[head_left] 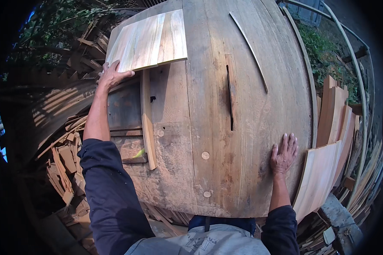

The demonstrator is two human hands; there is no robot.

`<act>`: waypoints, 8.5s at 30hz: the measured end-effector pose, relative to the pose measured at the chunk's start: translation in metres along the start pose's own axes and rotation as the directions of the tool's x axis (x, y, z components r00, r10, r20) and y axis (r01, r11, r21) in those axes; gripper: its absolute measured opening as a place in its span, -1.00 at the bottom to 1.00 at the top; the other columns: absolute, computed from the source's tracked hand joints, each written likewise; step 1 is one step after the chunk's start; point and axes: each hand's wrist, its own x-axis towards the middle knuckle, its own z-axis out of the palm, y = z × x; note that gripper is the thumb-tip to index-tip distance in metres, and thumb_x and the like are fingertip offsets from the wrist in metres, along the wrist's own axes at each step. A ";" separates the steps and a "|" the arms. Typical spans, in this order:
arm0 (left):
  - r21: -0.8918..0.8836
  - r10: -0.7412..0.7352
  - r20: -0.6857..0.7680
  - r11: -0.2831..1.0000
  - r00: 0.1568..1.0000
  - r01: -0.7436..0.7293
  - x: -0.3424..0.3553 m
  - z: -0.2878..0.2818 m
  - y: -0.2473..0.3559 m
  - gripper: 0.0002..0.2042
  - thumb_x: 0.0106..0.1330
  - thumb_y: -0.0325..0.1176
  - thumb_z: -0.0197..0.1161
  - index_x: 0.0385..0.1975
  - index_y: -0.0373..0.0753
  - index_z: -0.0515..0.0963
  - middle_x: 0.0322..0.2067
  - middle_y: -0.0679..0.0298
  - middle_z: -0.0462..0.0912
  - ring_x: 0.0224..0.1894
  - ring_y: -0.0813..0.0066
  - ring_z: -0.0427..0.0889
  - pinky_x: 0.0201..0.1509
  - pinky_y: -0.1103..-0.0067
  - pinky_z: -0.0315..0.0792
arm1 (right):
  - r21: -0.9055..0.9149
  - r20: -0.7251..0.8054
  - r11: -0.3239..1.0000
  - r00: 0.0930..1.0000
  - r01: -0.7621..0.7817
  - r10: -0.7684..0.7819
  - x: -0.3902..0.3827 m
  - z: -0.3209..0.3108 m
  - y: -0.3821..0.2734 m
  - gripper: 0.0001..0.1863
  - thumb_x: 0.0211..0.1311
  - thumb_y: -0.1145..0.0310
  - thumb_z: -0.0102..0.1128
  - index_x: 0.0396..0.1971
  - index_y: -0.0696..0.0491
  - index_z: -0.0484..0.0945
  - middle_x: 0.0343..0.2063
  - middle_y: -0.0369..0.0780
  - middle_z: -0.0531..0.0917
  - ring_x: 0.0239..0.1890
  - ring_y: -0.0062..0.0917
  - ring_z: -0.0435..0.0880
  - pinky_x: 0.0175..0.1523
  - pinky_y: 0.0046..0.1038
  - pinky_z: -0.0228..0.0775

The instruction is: The person measures and aligns wooden panels on a table saw station, uses a tape measure to check dimensions, and sets up pieces for cutting.

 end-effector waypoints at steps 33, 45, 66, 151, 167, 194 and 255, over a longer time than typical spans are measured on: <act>0.125 0.268 -0.185 0.961 0.946 -0.247 -0.217 0.269 -0.455 -0.23 0.34 0.13 0.27 0.44 -0.18 0.26 0.40 -0.16 0.19 0.47 -0.06 0.08 0.51 0.20 0.05 | 0.342 -0.411 0.894 0.902 0.290 -0.136 -0.066 -0.011 -0.027 -0.44 0.27 0.08 0.20 0.22 0.01 0.47 0.13 -0.04 0.53 0.15 -0.20 0.49 0.27 -0.20 0.30; 0.233 0.963 -0.218 0.209 0.159 -0.950 -0.620 0.338 -0.040 -0.50 0.46 -0.07 0.19 0.25 -0.28 0.39 0.18 -0.03 0.44 0.19 -0.07 0.48 0.25 0.10 0.37 | 0.494 0.514 0.563 0.745 -0.663 0.426 -0.633 0.246 0.104 -0.48 0.20 0.22 0.31 0.12 0.09 0.44 -0.01 0.05 0.60 -0.02 0.03 0.62 0.05 -0.09 0.50; 0.358 0.936 -0.231 0.336 0.266 -0.871 -0.612 0.367 -0.010 -0.04 0.24 0.44 0.10 0.40 -0.28 0.17 0.29 -0.09 0.19 0.37 -0.04 0.17 0.42 0.07 0.07 | 0.299 0.548 0.409 0.506 -0.862 0.666 -0.660 0.484 0.209 -0.37 -0.07 0.22 0.58 0.05 -0.02 0.53 0.03 0.10 0.55 -0.02 -0.05 0.62 0.01 -0.16 0.54; -0.607 0.707 0.496 0.697 0.504 -0.382 -0.911 0.643 -0.062 -0.34 0.35 -0.20 0.27 0.37 -0.37 0.20 0.24 0.04 0.47 0.25 0.28 0.47 0.31 0.41 0.37 | 0.983 0.045 0.106 0.763 -0.147 0.645 -0.416 0.162 0.034 -0.43 0.10 0.34 0.42 0.10 0.18 0.44 -0.17 0.05 0.57 -0.09 -0.03 0.63 -0.04 -0.16 0.53; -0.536 0.765 -0.043 0.525 0.642 -0.661 -0.836 0.522 0.108 -0.43 0.49 -0.44 0.06 0.46 -0.31 0.10 0.25 0.08 0.41 0.04 0.46 0.54 0.03 0.58 0.48 | 0.868 0.485 -0.071 0.869 -0.492 -0.098 -0.528 0.133 0.131 -0.17 0.10 -0.10 0.38 0.29 0.11 0.43 0.05 0.11 0.63 0.01 -0.10 0.69 0.18 -0.23 0.49; -0.178 0.680 0.606 0.623 0.414 -0.762 -0.901 0.560 -0.127 -0.50 0.28 -0.34 0.23 0.24 -0.25 0.41 0.19 -0.01 0.45 0.19 0.00 0.46 0.21 0.21 0.37 | 0.876 0.057 -0.362 0.677 0.318 0.734 -0.428 0.147 0.092 -0.52 0.08 0.53 0.47 0.00 0.16 0.47 -0.17 -0.15 0.70 -0.10 -0.48 0.75 0.04 -0.49 0.64; -0.947 0.786 0.228 0.317 0.575 -0.058 -0.895 0.370 0.040 -0.64 0.49 -0.27 0.12 0.18 -0.32 0.47 -0.10 0.10 0.67 -0.15 0.43 0.71 -0.09 0.55 0.57 | 0.773 0.288 -0.581 0.674 0.256 0.680 -0.401 -0.095 0.159 -0.31 0.14 0.76 0.23 0.28 0.13 0.24 0.12 -0.07 0.51 0.17 -0.25 0.54 0.27 -0.13 0.48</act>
